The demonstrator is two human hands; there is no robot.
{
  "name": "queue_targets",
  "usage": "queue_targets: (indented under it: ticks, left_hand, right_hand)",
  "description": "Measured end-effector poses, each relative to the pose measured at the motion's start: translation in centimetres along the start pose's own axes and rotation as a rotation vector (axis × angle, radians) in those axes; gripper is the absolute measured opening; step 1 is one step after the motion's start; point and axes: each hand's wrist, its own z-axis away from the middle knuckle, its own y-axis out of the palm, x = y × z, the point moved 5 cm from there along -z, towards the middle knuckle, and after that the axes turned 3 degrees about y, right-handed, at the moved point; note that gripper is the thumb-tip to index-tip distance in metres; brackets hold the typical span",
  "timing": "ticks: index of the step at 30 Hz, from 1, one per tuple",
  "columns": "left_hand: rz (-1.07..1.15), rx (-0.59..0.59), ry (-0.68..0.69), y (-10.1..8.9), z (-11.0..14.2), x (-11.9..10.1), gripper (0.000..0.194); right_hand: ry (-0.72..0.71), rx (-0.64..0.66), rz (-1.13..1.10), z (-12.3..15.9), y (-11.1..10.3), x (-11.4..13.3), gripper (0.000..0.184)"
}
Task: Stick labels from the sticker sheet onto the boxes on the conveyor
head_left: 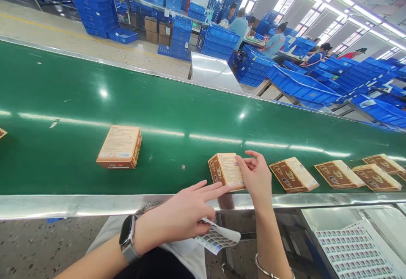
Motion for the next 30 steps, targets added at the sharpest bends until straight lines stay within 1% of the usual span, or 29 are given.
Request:
queue_targets:
  ticks: [1,3,5,6,7,9,10,11,12,13,16,19,21,23,26,30]
  left_hand:
    - [0.037,-0.001,-0.054,-0.1,0.4,0.2,0.013]
    - [0.101,0.004,-0.226,-0.3,1.6,0.7,0.009]
    - [0.155,-0.008,-0.416,-0.9,2.9,1.1,0.01]
    - [0.192,-0.025,-0.493,-1.2,3.5,1.3,0.012]
    - [0.241,-0.049,-0.554,-1.6,4.0,1.3,0.014]
    - [0.358,-0.099,-0.64,-2.2,4.8,1.4,0.015]
    - [0.411,-0.118,-0.67,-2.4,5.0,1.4,0.014]
    - [0.454,-0.13,-0.687,-2.6,5.2,1.3,0.012]
    - [0.486,-0.138,-0.695,-2.7,5.4,1.3,0.011]
    - [0.509,-0.139,-0.694,-2.8,5.5,1.2,0.01]
    - [0.5,-0.15,-0.687,-3.0,5.8,1.0,0.01]
    - [0.451,-0.185,-0.702,-3.1,6.1,1.2,0.014]
    - [0.459,-0.197,-0.705,-3.1,6.3,1.2,0.015]
    - [0.465,-0.204,-0.7,-3.0,6.3,1.2,0.016]
    - [0.454,-0.222,-0.689,-3.1,6.3,1.2,0.018]
    - [0.462,-0.245,-0.691,-3.4,6.3,1.3,0.02]
  right_hand:
    - [-0.013,-0.006,0.025,-0.2,-0.4,0.1,0.041]
    - [-0.075,-0.076,0.082,0.4,-1.3,1.0,0.036]
    - [-0.204,-0.14,0.139,2.3,-2.1,2.8,0.032]
    - [-0.296,-0.118,0.167,3.6,-2.1,3.9,0.03]
    - [-0.408,-0.028,0.171,5.0,-1.6,5.0,0.026]
    - [-0.645,0.248,0.142,8.1,0.1,6.6,0.02]
    - [-0.732,0.37,0.126,9.5,1.0,7.0,0.019]
    - [-0.791,0.456,0.117,10.6,1.7,7.2,0.02]
    - [-0.823,0.501,0.115,11.3,2.3,7.2,0.021]
    - [-0.839,0.51,0.114,11.6,2.7,7.1,0.021]
    - [-0.897,0.465,0.12,11.7,3.3,7.2,0.02]
    - [-1.022,0.442,0.17,11.8,3.2,8.1,0.018]
    - [-1.097,0.443,0.198,12.0,3.1,8.6,0.017]
    - [-1.116,0.457,0.199,12.1,3.2,8.8,0.015]
    - [-1.087,0.512,0.185,12.0,3.5,8.3,0.011]
    - [-1.072,0.558,0.191,11.8,3.9,7.7,0.012]
